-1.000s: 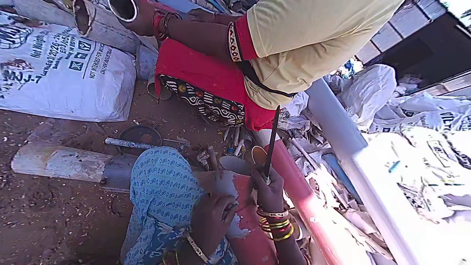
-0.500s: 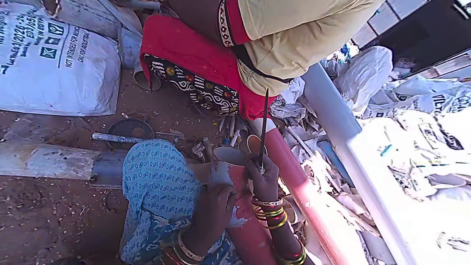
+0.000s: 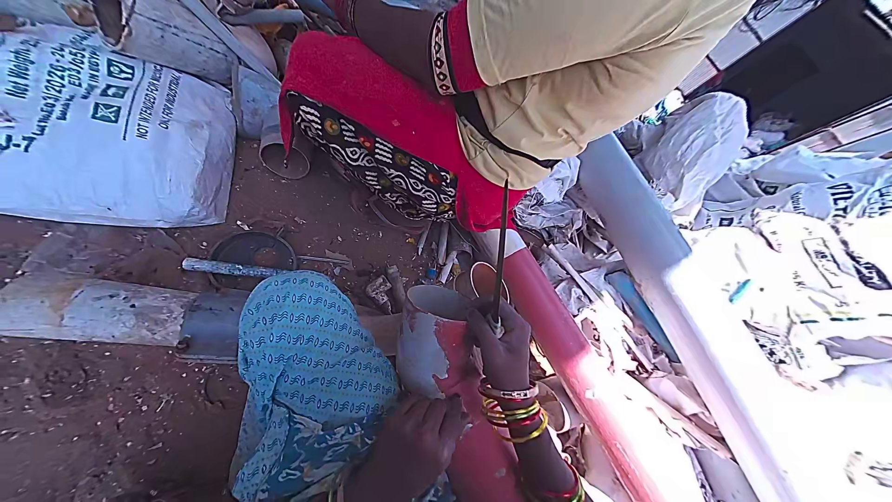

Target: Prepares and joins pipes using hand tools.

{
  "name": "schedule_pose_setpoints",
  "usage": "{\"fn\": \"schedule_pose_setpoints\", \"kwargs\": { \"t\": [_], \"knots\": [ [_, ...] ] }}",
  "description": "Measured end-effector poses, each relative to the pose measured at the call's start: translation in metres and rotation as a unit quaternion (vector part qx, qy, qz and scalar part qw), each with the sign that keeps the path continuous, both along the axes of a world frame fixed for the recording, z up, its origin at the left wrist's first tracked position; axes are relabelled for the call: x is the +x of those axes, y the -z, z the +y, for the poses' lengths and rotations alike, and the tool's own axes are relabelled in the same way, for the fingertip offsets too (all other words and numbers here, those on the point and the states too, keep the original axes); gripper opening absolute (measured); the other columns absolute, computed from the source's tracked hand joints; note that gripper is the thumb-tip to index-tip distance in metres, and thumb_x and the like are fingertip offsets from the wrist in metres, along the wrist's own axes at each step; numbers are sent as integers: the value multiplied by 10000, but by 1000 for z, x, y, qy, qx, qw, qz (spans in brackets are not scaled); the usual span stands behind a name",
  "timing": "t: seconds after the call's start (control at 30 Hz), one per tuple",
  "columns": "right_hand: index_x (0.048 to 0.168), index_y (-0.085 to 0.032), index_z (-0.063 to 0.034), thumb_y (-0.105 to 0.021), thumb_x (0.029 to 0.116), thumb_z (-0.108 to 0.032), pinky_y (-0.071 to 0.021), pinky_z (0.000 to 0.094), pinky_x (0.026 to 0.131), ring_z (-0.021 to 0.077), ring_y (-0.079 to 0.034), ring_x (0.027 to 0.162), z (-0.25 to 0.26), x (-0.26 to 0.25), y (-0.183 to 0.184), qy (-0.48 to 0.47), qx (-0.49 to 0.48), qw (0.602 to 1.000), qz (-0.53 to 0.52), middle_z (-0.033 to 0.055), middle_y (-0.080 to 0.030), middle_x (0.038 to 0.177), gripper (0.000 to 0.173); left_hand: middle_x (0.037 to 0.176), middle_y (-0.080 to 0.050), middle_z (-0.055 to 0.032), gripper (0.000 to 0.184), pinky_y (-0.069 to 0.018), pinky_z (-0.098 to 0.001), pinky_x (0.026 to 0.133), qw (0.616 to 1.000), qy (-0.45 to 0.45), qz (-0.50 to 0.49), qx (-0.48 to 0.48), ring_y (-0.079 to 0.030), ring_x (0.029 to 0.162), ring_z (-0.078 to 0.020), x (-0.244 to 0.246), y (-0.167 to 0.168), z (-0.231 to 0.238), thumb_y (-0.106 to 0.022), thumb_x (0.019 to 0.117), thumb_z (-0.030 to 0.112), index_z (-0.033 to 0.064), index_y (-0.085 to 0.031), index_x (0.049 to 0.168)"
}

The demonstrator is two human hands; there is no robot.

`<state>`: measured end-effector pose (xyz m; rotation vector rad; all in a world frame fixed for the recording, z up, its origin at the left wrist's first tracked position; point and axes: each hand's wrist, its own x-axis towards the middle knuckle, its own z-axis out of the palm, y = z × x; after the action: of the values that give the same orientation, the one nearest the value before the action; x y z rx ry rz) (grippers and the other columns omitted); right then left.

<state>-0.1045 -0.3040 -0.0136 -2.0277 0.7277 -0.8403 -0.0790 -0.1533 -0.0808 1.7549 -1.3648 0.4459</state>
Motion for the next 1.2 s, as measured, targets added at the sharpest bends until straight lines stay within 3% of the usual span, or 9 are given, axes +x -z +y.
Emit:
{"fn": "schedule_pose_setpoints", "kwargs": {
  "t": [0.23,0.43,0.53,0.6,0.7,0.77,0.8,0.9,1.2],
  "knots": [
    [873,-644,-5,-555,902,-61,-437,106,552,-88,-506,585,0,0,1,-7,-7,1000,-6,-94,-575,709,110,626,-625,-38,184,-470,-269,492,999,-34,3,37,-603,525,-182,19,-2,5,-605,893,90,99,-788,911],
    [868,-643,-15,-562,901,-65,-444,108,550,-87,-507,577,1,1,0,-2,-8,1000,-2,-99,-571,700,101,603,-574,-69,178,-459,-285,456,997,-35,-20,69,-591,498,-212,26,-1,4,-629,870,107,132,-797,922],
    [873,-644,-10,-565,901,-67,-449,107,556,-89,-514,582,2,1,0,2,-11,1000,-2,-97,-575,705,101,609,-603,-77,165,-485,-331,434,992,-30,86,88,-618,490,-229,23,-4,3,-620,889,162,90,-766,917],
    [871,-644,-14,-564,904,-65,-441,105,555,-88,-510,584,1,1,0,-1,-7,1000,-6,-99,-574,706,100,655,-648,-72,227,-493,-349,462,944,-8,305,122,-603,496,-201,20,-19,9,-627,902,152,20,-741,1046],
    [870,-644,-16,-564,906,-63,-444,110,552,-87,-509,582,1,0,1,-3,-3,1000,-7,-100,-573,706,100,718,-639,0,247,-454,-186,519,773,19,626,99,-524,532,-25,18,-42,14,-590,972,82,0,-692,1181],
    [877,-639,-13,-561,904,-66,-444,115,544,-83,-505,573,1,0,1,-2,-1,1000,-3,-99,-567,701,98,664,-609,25,230,-460,-145,477,677,19,733,54,-523,484,9,14,-53,14,-540,984,-20,-53,-676,1166],
    [876,-638,-13,-560,904,-69,-441,115,540,-84,-500,569,1,0,1,-2,-2,1000,-2,-100,-564,697,100,638,-598,36,249,-454,-142,468,652,20,757,38,-517,470,8,11,-55,15,-509,986,-47,-70,-668,1176],
    [868,-641,-9,-559,896,-66,-432,108,549,-88,-495,577,1,0,1,0,-7,1000,-2,-98,-559,700,104,602,-588,59,276,-454,-130,457,625,24,780,-8,-518,456,14,7,-55,15,-460,991,-77,-103,-651,1189],
    [873,-646,-1,-569,896,-76,-435,108,562,-89,-505,594,0,1,1,3,-14,1000,-1,-91,-566,709,110,600,-591,72,273,-463,-143,474,597,57,800,16,-526,469,8,21,-50,15,-436,998,-68,-68,-674,1132]
  ]
}}
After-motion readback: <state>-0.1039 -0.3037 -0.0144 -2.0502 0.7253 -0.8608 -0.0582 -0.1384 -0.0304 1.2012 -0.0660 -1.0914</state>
